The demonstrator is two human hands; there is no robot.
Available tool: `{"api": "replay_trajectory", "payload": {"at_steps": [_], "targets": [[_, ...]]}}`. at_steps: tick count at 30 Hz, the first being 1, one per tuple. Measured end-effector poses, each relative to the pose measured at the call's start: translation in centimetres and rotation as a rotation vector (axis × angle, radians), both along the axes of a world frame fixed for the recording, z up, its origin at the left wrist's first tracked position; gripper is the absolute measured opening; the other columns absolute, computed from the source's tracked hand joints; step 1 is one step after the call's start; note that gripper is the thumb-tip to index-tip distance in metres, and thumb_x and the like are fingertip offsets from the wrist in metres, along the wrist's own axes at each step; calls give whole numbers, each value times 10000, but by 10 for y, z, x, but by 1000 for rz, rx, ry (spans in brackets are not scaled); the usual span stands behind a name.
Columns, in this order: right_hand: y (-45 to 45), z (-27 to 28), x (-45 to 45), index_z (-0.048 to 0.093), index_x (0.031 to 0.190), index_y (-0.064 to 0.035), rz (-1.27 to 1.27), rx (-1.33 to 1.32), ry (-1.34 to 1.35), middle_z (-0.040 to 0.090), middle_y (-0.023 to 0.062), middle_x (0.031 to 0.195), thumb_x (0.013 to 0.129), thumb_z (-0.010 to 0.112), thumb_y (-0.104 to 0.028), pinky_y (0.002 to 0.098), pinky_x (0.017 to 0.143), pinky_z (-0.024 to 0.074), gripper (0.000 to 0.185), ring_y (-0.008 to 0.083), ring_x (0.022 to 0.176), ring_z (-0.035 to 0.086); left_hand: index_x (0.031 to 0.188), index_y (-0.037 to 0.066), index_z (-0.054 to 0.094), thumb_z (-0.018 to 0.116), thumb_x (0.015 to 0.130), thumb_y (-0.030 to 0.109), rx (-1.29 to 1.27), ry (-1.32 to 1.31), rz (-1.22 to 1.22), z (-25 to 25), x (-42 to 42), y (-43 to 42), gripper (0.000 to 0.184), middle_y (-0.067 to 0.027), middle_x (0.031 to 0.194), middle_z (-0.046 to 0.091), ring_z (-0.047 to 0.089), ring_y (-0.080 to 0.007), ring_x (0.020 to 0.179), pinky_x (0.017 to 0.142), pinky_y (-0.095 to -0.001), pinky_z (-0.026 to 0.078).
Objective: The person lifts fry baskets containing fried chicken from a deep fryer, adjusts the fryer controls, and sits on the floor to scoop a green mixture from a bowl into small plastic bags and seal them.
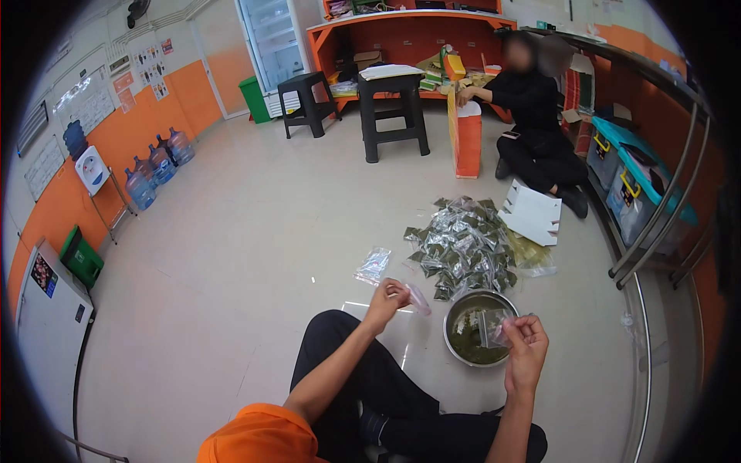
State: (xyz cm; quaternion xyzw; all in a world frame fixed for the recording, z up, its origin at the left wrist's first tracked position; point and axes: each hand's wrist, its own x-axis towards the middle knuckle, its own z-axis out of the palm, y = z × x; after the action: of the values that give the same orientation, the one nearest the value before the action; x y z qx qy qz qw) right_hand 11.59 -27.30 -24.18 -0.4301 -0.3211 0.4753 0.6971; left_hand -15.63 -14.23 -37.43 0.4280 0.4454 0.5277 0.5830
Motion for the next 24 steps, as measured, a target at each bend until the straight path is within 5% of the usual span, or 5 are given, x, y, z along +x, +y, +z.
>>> {"api": "replay_trajectory", "payload": {"at_steps": [3,4,11,21,24], "targets": [[0,-10,7,566,903,-40,44,-45,56,653,73,892,858,683,21,274,759,538,140,161,809,654,1128,14,494,678,903,73,-269,189,293,7,-12,-26,297,-86,958,582,613,-187,976,806,-294,543],[2,-13,9,569,915,-40,60,-51,82,662,74,900,867,677,11,280,760,544,129,172,814,662,1205,7,485,634,939,86,-211,316,290,10,-16,-36,316,-132,1095,571,584,-195,1058,901,-348,527],[4,-32,-29,590,948,-34,350,-203,298,692,145,972,886,668,-15,321,812,546,101,211,864,688,1376,-3,433,482,1034,229,-136,-218,-344,72,39,-133,416,-177,1282,566,585,-248,1158,1001,-396,486],[21,-65,-27,592,1001,-40,359,-275,333,695,152,1039,898,649,-13,338,854,543,121,234,929,686,1115,-48,649,617,976,214,100,93,-318,64,36,-60,299,-93,969,703,678,-159,918,852,-288,540],[42,-126,-15,644,942,-12,152,-323,-419,713,130,883,842,696,-49,320,739,550,119,199,791,696,1084,-40,641,624,964,169,155,53,-162,34,15,-8,242,-86,947,696,671,-145,873,824,-288,548]]}}
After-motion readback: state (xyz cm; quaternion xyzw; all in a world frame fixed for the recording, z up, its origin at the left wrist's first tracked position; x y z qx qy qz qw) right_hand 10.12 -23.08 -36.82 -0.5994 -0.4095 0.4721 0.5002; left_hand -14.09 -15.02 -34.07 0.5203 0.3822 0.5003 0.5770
